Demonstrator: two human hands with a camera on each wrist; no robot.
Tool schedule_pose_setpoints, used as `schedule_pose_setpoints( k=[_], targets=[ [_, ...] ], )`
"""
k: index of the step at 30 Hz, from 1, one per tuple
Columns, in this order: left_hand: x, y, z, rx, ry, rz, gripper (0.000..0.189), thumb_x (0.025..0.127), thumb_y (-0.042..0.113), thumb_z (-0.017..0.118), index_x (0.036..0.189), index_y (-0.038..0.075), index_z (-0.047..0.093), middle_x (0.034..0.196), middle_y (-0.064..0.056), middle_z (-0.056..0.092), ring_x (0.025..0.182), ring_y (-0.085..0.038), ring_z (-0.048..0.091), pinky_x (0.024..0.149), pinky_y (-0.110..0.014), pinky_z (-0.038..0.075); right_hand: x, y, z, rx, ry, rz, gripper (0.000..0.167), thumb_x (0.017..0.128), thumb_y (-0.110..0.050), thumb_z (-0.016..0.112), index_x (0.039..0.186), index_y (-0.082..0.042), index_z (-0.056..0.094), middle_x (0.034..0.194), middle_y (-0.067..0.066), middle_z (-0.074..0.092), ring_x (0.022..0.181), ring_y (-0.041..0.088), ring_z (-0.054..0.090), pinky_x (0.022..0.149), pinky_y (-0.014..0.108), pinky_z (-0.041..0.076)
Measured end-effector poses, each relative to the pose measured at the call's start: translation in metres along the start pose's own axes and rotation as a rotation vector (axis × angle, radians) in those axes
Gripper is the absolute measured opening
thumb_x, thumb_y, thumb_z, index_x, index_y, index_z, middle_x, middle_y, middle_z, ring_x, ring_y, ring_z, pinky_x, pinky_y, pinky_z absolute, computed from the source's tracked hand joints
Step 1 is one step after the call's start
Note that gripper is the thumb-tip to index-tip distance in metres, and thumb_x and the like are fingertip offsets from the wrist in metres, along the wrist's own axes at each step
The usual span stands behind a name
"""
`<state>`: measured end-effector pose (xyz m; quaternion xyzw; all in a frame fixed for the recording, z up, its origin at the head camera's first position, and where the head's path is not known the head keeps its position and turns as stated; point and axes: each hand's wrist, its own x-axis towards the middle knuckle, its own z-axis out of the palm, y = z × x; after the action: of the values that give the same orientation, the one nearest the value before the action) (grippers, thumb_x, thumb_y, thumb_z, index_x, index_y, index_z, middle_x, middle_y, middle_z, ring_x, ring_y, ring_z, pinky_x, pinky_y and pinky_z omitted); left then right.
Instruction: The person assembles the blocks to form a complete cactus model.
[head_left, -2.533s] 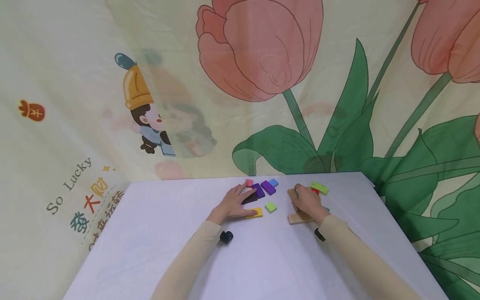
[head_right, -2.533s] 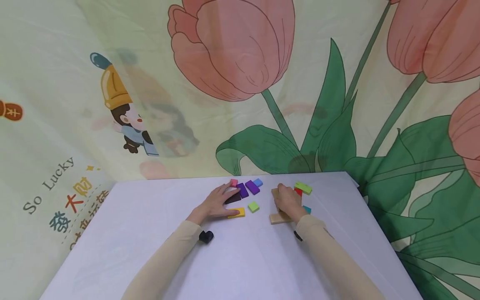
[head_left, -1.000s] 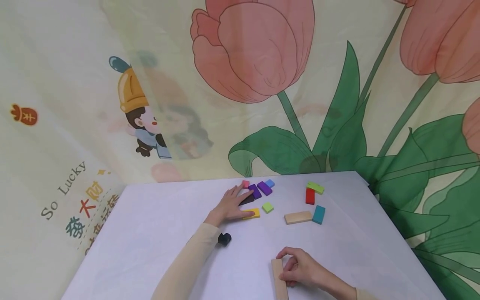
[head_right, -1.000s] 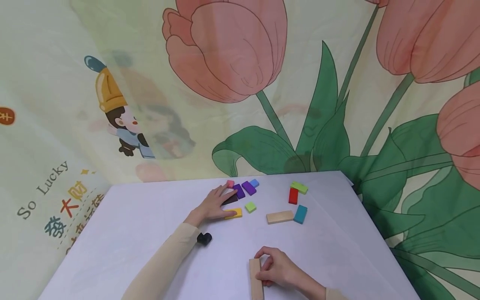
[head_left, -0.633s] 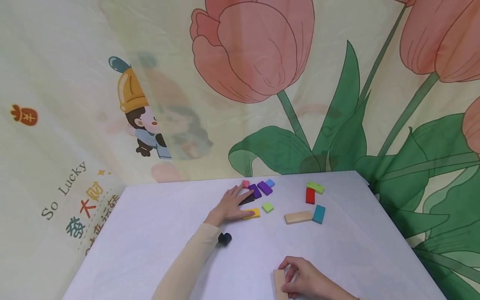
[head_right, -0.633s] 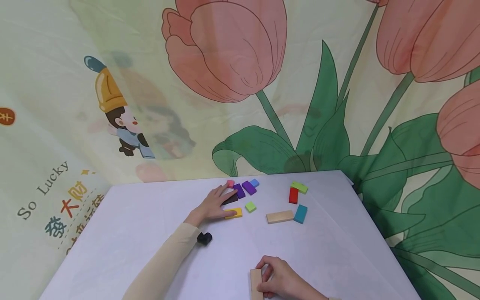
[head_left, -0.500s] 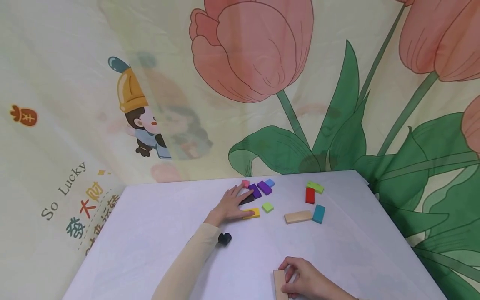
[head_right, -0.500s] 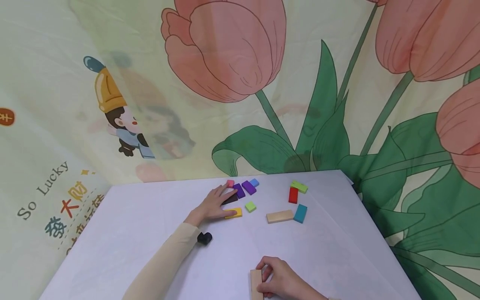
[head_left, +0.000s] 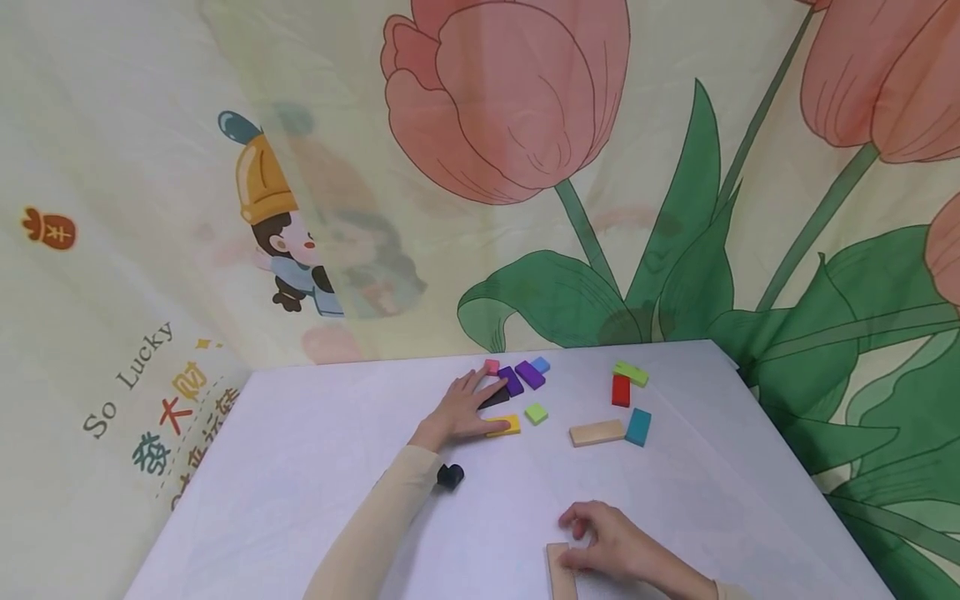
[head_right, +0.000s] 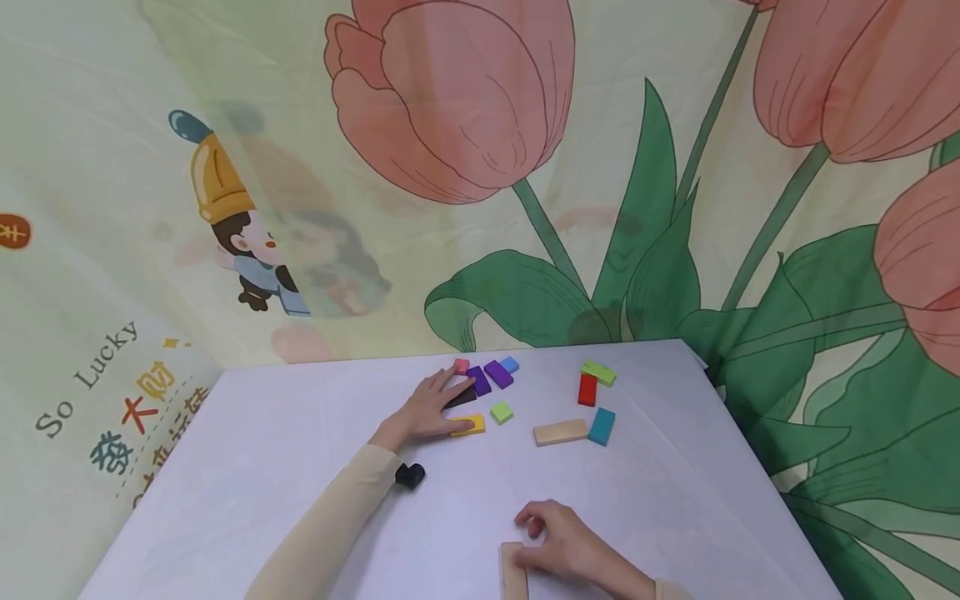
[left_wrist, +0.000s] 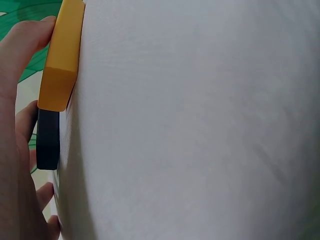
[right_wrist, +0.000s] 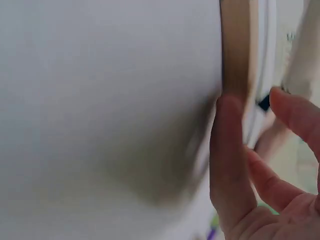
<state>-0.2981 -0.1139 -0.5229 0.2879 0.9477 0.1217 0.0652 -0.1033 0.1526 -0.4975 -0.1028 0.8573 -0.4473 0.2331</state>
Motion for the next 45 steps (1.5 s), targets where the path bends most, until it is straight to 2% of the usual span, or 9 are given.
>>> schedule_pose_setpoints(
  k=[5, 8, 14, 19, 24, 33, 36, 41, 45],
  targets=[
    [0.001, -0.003, -0.001, 0.008, 0.017, -0.010, 0.085, 0.085, 0.066, 0.059, 0.156, 0.030, 0.029, 0.165, -0.009, 0.010, 0.148, -0.039, 0.014, 0.118, -0.056, 0.015, 0.035, -0.007, -0.035, -0.264, 0.315, -0.089, 0.035, 0.083, -0.011, 0.079, 0.115, -0.005, 0.068, 0.097, 0.003, 0.058, 0.078, 0.015, 0.056, 0.067, 0.025, 0.054],
    [0.002, -0.004, -0.001, 0.002, 0.011, -0.010, 0.085, 0.085, 0.066, 0.059, 0.156, 0.030, 0.029, 0.165, -0.009, 0.009, 0.148, -0.039, 0.014, 0.118, -0.056, 0.014, 0.058, -0.002, -0.062, -0.397, 0.395, -0.165, 0.032, 0.085, -0.005, 0.075, 0.117, -0.002, 0.067, 0.104, 0.009, 0.060, 0.090, 0.021, 0.061, 0.077, 0.035, 0.057],
    [0.003, -0.003, 0.001, -0.014, -0.010, -0.005, 0.085, 0.085, 0.066, 0.058, 0.157, 0.030, 0.029, 0.165, -0.009, 0.008, 0.148, -0.039, 0.013, 0.118, -0.056, 0.014, 0.081, 0.013, -0.095, -0.526, 0.304, -0.172, 0.031, 0.087, -0.005, 0.072, 0.117, 0.003, 0.068, 0.113, 0.016, 0.060, 0.107, 0.033, 0.057, 0.087, 0.047, 0.054],
    [0.002, -0.001, 0.002, 0.000, -0.014, -0.011, 0.086, 0.085, 0.067, 0.057, 0.157, 0.031, 0.028, 0.165, -0.008, 0.009, 0.149, -0.038, 0.013, 0.118, -0.055, 0.014, 0.086, 0.022, -0.100, -0.579, 0.222, -0.178, 0.026, 0.086, -0.005, 0.072, 0.112, 0.003, 0.071, 0.111, 0.016, 0.063, 0.106, 0.034, 0.058, 0.088, 0.047, 0.054],
    [0.002, 0.001, 0.002, -0.021, -0.001, 0.000, 0.085, 0.085, 0.065, 0.059, 0.156, 0.030, 0.030, 0.165, -0.010, 0.011, 0.148, -0.039, 0.015, 0.117, -0.057, 0.015, 0.086, 0.024, -0.100, -0.641, 0.216, -0.219, 0.023, 0.083, -0.002, 0.076, 0.105, 0.002, 0.075, 0.110, 0.015, 0.066, 0.104, 0.033, 0.060, 0.089, 0.049, 0.052],
    [0.003, 0.001, 0.003, -0.013, -0.027, -0.032, 0.086, 0.085, 0.068, 0.057, 0.157, 0.033, 0.026, 0.166, -0.006, 0.006, 0.150, -0.035, 0.010, 0.119, -0.054, 0.011, 0.084, 0.019, -0.099, -0.522, 0.262, -0.135, 0.013, 0.081, -0.006, 0.079, 0.090, -0.010, 0.072, 0.085, -0.001, 0.067, 0.076, 0.016, 0.056, 0.072, 0.034, 0.054],
    [0.002, 0.001, 0.002, -0.018, -0.026, -0.032, 0.086, 0.085, 0.067, 0.057, 0.157, 0.032, 0.026, 0.166, -0.007, 0.006, 0.150, -0.036, 0.010, 0.119, -0.054, 0.011, 0.082, 0.016, -0.099, -0.456, 0.267, -0.126, 0.015, 0.084, -0.006, 0.077, 0.097, -0.011, 0.072, 0.084, -0.003, 0.065, 0.078, 0.015, 0.057, 0.072, 0.032, 0.055],
    [0.001, 0.001, 0.003, -0.018, -0.007, -0.015, 0.085, 0.085, 0.065, 0.059, 0.156, 0.030, 0.030, 0.165, -0.010, 0.010, 0.148, -0.038, 0.014, 0.118, -0.057, 0.013, 0.077, 0.008, -0.091, -0.356, 0.273, -0.118, 0.043, 0.087, -0.005, 0.073, 0.128, -0.010, 0.064, 0.099, 0.004, 0.065, 0.089, 0.020, 0.061, 0.069, 0.030, 0.057],
    [0.001, 0.001, 0.003, -0.016, -0.012, -0.019, 0.085, 0.085, 0.066, 0.058, 0.157, 0.030, 0.028, 0.165, -0.009, 0.009, 0.149, -0.037, 0.012, 0.118, -0.056, 0.013, 0.072, 0.004, -0.078, -0.433, 0.262, -0.108, 0.054, 0.084, -0.017, 0.079, 0.134, -0.010, 0.060, 0.108, 0.009, 0.062, 0.093, 0.021, 0.061, 0.071, 0.033, 0.058]
  ],
)
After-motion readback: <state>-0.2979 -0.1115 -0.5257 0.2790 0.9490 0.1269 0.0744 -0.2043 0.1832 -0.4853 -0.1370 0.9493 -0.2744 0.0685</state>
